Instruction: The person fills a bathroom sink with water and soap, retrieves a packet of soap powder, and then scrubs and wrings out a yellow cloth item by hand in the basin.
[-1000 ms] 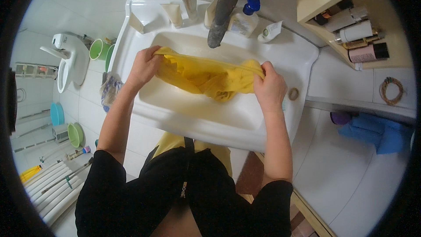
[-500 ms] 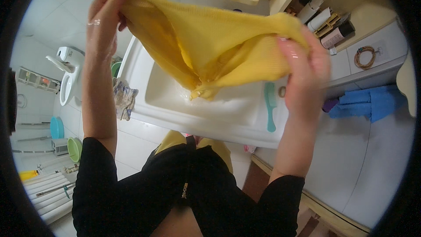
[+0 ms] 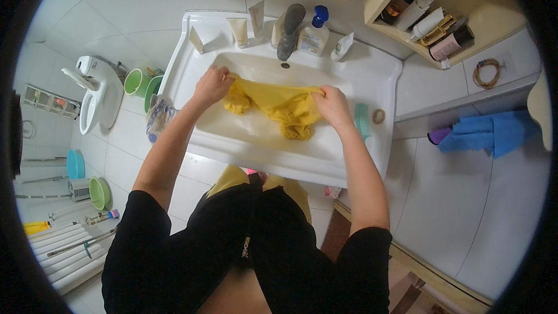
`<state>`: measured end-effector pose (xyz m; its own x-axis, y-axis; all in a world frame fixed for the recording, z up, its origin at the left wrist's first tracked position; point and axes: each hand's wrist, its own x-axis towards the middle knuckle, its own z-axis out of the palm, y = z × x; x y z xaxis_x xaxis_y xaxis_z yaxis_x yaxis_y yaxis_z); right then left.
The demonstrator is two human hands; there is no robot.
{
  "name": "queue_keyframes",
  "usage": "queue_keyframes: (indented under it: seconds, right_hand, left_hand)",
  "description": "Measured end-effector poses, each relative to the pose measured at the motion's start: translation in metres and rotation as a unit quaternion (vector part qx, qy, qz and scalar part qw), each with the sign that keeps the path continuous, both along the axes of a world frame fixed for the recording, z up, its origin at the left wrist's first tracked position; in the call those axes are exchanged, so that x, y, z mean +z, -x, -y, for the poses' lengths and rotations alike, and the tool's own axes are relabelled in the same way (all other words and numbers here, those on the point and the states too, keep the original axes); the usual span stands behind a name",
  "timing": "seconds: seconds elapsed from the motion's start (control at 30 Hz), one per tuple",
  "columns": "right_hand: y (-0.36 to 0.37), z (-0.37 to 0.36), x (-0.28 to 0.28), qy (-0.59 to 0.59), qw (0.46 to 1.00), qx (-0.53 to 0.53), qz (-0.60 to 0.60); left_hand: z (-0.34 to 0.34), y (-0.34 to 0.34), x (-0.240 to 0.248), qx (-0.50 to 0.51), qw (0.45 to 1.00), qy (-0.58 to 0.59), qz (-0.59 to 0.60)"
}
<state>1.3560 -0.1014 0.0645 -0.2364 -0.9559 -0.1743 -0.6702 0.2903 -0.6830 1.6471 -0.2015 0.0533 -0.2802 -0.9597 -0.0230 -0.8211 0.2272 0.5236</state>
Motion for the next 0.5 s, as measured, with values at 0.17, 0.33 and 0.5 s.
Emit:
queue_keyframes:
  seconds: [0.17, 0.33, 0.5]
  right_hand:
    - [-0.012, -0.011, 0.019, 0.011, 0.983, -0.055, 0.176]
    - [-0.057, -0.033, 0.129, 0.191, 0.886, -0.028, 0.422]
    - [-0.085, -0.046, 0.172, 0.282, 0.852, 0.057, 0.437]
  left_hand:
    - [-0.010, -0.007, 0.006, 0.016, 0.996, -0.082, -0.028]
    - [-0.039, 0.022, 0.128, 0.033, 0.873, -0.170, -0.455]
    - [-0.054, 0.018, 0.176, -0.142, 0.818, -0.144, -0.538]
